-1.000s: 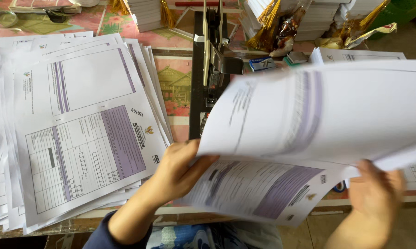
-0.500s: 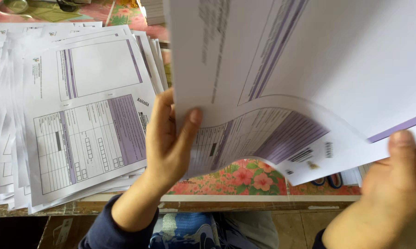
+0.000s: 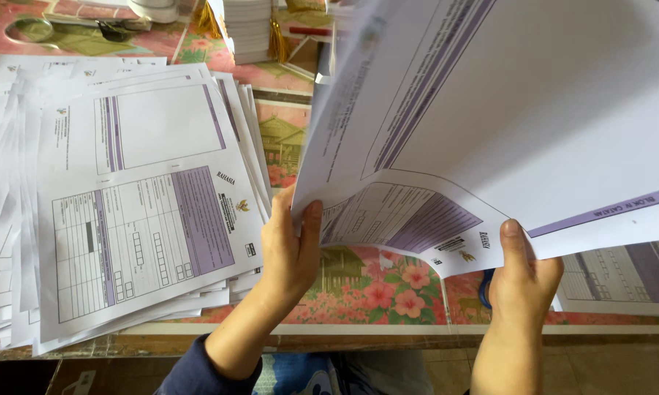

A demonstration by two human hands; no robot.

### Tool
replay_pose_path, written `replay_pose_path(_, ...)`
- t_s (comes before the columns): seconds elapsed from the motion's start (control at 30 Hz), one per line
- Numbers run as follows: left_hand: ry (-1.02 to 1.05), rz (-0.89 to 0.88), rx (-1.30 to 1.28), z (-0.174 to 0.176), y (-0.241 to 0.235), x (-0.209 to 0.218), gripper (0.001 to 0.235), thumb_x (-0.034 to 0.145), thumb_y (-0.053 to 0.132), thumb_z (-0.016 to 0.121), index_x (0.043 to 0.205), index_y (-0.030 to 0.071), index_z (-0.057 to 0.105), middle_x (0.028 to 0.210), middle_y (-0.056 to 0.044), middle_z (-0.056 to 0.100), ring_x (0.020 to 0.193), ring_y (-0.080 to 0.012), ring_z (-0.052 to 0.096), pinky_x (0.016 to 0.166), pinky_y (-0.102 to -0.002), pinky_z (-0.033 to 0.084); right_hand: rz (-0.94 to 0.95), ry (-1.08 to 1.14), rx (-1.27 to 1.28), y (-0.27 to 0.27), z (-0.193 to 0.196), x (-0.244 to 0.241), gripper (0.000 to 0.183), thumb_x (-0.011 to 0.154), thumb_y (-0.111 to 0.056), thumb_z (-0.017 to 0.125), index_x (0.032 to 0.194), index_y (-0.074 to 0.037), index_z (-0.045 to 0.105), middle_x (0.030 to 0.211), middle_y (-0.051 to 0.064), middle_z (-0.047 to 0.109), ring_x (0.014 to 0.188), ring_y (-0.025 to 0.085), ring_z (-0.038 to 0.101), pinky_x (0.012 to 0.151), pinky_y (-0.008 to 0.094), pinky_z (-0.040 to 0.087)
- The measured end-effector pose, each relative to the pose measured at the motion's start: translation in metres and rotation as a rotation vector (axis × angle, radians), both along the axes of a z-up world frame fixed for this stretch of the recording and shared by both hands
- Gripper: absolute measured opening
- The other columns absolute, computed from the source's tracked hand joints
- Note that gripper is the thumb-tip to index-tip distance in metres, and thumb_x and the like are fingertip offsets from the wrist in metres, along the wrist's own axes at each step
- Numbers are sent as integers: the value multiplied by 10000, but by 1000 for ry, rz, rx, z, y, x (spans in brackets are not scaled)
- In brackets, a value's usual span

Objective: The person repeatedly picks up sheets of paper, aligns them, and staples them using a manual stapler. The stapled sheets are placed into a growing stack on the table.

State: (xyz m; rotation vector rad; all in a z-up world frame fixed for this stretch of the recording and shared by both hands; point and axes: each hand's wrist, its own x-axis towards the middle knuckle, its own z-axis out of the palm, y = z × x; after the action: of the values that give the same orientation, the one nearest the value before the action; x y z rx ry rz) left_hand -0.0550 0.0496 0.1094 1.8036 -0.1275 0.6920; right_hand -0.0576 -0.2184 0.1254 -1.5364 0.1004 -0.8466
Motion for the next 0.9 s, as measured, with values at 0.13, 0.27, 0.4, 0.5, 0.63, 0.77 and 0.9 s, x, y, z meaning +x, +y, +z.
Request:
replay_pose_path(0.13, -17, 57, -10, -6, -2, 4, 224, 968, 242, 447, 1088, 57, 482, 738, -29, 546, 559, -206, 467, 519, -353, 392, -84, 30, -166, -4, 9, -4, 331, 939, -231, 630, 1147, 11, 544, 1060, 53, 536, 1030, 168, 510, 950, 316, 447)
replay_pose_path(0.27, -84, 28, -8, -16, 0, 1, 264, 956, 193, 479, 1173, 41, 485, 807, -66, 593, 617, -205, 527, 563, -338, 441, -66, 166, -52, 8, 6, -10, 501, 882, -249, 609, 1275, 43, 500, 1231, 141, 584, 1159, 217, 554, 991, 317, 449)
replay_pose_path(0.4, 18, -4, -104, -53, 2, 4, 214, 905, 201, 551, 1067, 66, 514, 770, -41, 617, 611, -181, 568, 570, -329, 479, -123, 245, 66, 6, -47, -15, 455, 819, -278, 634, 1198, -33, 574, 1200, 99, 617, 1142, 193, 576, 989, 312, 461)
replay_pose_path(0.5, 153, 34, -63, -80, 8, 8, 264, 919, 262, 501, 1117, 90, 526, 820, -109, 645, 707, -335, 634, 633, -402, 465, -158, 253, -50, 18, -70, -18, 431, 892, -161, 566, 1271, 42, 522, 1279, 189, 560, 1192, 244, 516, 997, 347, 415)
replay_pose_path(0.63, 386, 168, 26, -82, 51, -6, 238, 889, 322, 529, 1008, 117, 545, 826, -125, 693, 692, -360, 647, 608, -444, 467, -40, 286, -301, 22, -66, -18, 418, 905, -223, 531, 1250, 12, 542, 1213, 180, 589, 1126, 269, 548, 949, 373, 420)
replay_pose_path(0.77, 724, 318, -220, -33, 117, -54, 346, 843, 229, 600, 1168, 111, 622, 991, -110, 702, 871, -224, 641, 734, -372, 515, 376, 219, -518, 57, -66, -3, 454, 910, -250, 495, 1309, -41, 436, 1216, 158, 649, 1104, 267, 647, 907, 354, 509)
replay_pose_path(0.9, 755, 328, -390, -47, 168, -92, 388, 857, 78, 604, 1242, 29, 606, 1075, -181, 705, 984, -268, 635, 870, -372, 483, 584, 441, -490, 104, -83, 10, 316, 878, -323, 551, 1050, -73, 639, 950, 66, 777, 838, 162, 758, 723, 302, 591)
